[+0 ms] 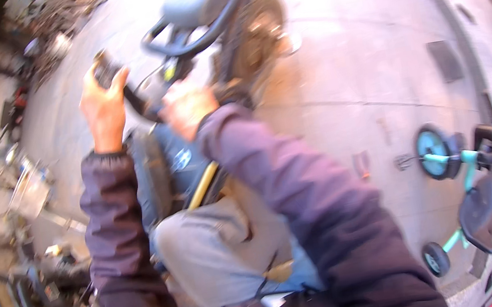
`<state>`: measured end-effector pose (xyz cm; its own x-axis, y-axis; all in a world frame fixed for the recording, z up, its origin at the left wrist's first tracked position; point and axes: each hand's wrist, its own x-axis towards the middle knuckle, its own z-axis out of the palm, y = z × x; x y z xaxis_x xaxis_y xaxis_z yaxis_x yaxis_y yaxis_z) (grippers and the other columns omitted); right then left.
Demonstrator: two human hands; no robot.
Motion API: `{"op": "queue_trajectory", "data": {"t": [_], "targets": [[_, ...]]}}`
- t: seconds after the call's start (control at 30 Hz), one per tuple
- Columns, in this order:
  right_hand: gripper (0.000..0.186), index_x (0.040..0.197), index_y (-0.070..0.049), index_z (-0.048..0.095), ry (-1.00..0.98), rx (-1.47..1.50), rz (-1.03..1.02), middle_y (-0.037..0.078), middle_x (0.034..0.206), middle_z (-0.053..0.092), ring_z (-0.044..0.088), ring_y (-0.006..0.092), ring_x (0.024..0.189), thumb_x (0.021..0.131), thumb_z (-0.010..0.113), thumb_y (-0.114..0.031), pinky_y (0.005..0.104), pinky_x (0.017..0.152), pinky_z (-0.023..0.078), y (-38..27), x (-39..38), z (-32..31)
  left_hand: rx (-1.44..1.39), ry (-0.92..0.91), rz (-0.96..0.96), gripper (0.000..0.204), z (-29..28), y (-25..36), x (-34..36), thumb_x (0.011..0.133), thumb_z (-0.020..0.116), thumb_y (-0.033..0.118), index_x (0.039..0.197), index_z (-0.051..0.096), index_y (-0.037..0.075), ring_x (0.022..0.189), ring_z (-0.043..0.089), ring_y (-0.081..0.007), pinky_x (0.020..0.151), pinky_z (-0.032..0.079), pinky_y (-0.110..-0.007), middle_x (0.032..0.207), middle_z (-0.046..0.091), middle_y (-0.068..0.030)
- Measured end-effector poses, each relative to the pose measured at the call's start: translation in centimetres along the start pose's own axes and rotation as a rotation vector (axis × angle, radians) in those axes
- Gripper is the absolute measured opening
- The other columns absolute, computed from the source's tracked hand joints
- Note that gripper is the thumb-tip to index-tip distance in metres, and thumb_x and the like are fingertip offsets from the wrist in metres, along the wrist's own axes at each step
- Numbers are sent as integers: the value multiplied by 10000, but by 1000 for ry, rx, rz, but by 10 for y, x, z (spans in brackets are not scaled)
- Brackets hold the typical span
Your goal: The person scrubs a metal pipe and a blue plastic cover with a steel wool pad. They hold the pipe in one hand and scrub it with the other, then place the pipe down and scrub the plastic cover.
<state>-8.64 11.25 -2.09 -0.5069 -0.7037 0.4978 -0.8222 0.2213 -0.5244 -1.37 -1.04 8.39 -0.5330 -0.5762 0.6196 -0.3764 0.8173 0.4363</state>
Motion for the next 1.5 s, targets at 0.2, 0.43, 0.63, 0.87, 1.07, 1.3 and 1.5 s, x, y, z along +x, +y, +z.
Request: {"op": "queue_trajectory", "data": {"t": [0.2, 0.43, 0.63, 0.87, 1.07, 1.3, 1.5], "targets": [[214, 859, -29, 685, 77, 110, -3, 127, 962, 639, 588, 317, 974, 807, 706, -235, 400, 860, 509, 2, -2, 8, 108, 182, -66, 505, 30, 11, -7, 793, 791, 239, 1186, 564, 16, 886, 651, -409, 770, 503, -454, 969, 679, -206], [195, 912, -11, 690, 57, 169, 22, 122, 1038, 648, 577, 317, 1013, 836, 678, -190, 402, 886, 498, 5, -5, 5, -220, -132, -94, 356, 4, -4, 8, 813, 725, 127, 1108, 602, -29, 742, 676, -258, 688, 520, -360, 867, 697, -152], [218, 961, -7, 695, 63, 185, 9, 121, 1053, 647, 570, 316, 1026, 847, 675, -192, 400, 896, 493, 4, -5, 7, -749, -605, -129, 339, -34, -36, 43, 820, 715, 121, 1114, 624, -20, 791, 642, -103, 740, 527, -255, 889, 691, -27], [219, 972, -9, 692, 60, 182, 10, 121, 1061, 648, 571, 316, 1023, 848, 672, -188, 403, 902, 488, 2, -5, 6, -773, -595, -178, 419, -36, -26, 40, 753, 785, 177, 1102, 635, 0, 828, 638, -109, 778, 519, -253, 907, 682, -27], [221, 974, -11, 691, 79, 164, 19, 116, 1068, 652, 574, 312, 1021, 849, 672, -192, 399, 900, 489, 4, -7, 6, -375, -279, -172, 333, -4, -19, 20, 782, 756, 114, 1055, 614, -12, 826, 648, -164, 776, 517, -309, 924, 674, -65], [235, 994, -17, 692, 53, 171, 41, 110, 1087, 657, 578, 305, 1037, 853, 675, -204, 395, 907, 488, 1, -10, 7, -222, 176, -111, 371, 30, -1, -9, 810, 744, 111, 1119, 580, -15, 766, 657, -276, 723, 519, -366, 889, 665, -137], [229, 990, -18, 691, 61, 156, 32, 106, 1080, 657, 573, 303, 1039, 853, 674, -201, 399, 907, 487, 5, -9, 6, -811, -435, -174, 380, -7, -39, 25, 760, 734, 163, 1086, 639, -6, 863, 645, -162, 809, 516, -300, 988, 685, -67]]}}
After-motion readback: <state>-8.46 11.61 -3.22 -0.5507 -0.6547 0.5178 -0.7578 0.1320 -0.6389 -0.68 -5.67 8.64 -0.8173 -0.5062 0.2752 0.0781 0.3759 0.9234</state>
